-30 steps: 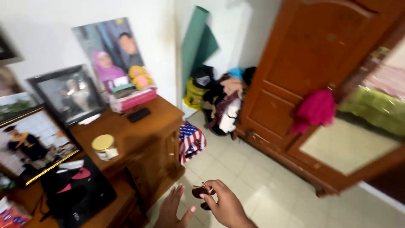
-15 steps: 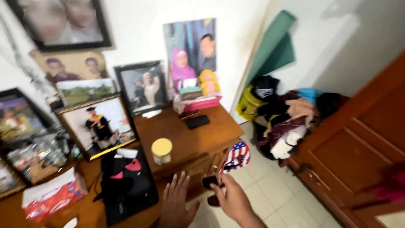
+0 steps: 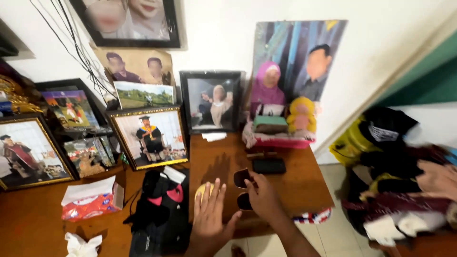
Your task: The person moves around a bedroom, picking up a phone, keys, a water bottle, and a tissue. They then walk to a covered object and wipe its surface with the tissue.
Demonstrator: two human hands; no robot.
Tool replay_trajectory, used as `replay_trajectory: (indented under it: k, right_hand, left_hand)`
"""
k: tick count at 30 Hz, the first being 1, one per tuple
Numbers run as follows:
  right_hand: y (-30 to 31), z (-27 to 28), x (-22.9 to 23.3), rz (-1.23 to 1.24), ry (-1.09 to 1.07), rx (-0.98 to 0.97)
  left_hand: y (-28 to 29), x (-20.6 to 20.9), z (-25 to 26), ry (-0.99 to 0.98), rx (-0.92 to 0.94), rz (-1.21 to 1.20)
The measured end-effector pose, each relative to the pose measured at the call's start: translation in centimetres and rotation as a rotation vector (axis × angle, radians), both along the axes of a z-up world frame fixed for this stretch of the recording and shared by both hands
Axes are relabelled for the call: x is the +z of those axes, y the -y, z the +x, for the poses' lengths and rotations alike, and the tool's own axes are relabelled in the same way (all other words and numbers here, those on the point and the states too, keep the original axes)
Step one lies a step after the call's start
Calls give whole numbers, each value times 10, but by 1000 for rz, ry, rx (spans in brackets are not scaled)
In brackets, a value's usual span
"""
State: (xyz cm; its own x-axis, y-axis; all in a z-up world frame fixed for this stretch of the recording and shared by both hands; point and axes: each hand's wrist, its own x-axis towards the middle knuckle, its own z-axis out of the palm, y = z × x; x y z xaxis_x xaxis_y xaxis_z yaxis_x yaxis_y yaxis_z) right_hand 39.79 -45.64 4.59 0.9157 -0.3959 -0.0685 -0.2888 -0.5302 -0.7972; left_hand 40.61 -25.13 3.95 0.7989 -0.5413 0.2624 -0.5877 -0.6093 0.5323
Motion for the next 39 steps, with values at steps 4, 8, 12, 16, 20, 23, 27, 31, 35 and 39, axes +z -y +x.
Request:
replay_trajectory:
  k: [4, 8, 12, 16, 20, 23, 27, 31, 35, 39]
  right_hand:
    - [38, 77, -65, -102, 218, 118]
    - [53, 134, -104, -58, 60, 104]
    - [59, 154, -136, -92, -19, 150]
    - [61, 162, -172, -150, -22, 167]
    - [56, 160, -164, -142, -80, 156]
    - [49, 152, -117, -144, -170, 165]
    - [53, 130, -116, -201, 27, 218]
    - [43, 83, -62, -174, 129, 287]
    - [44, 43, -31, -329, 395, 286]
    - [40, -5, -16, -423, 422, 266]
  left_hand:
    - [26, -11, 20, 222, 153, -37]
    - [40, -49, 27, 266, 252, 101]
    - [45, -63, 15, 272, 330, 195]
    - [48, -61, 15, 308, 378, 202]
    - [47, -60, 20, 183, 344, 242]
    - [47, -56, 25, 192, 334, 270]
    - [44, -42, 32, 237, 288, 258]
    - [42, -44, 35, 196, 198, 211]
    - [47, -54, 41, 322, 212, 91]
    - [48, -46, 38, 467, 164, -33]
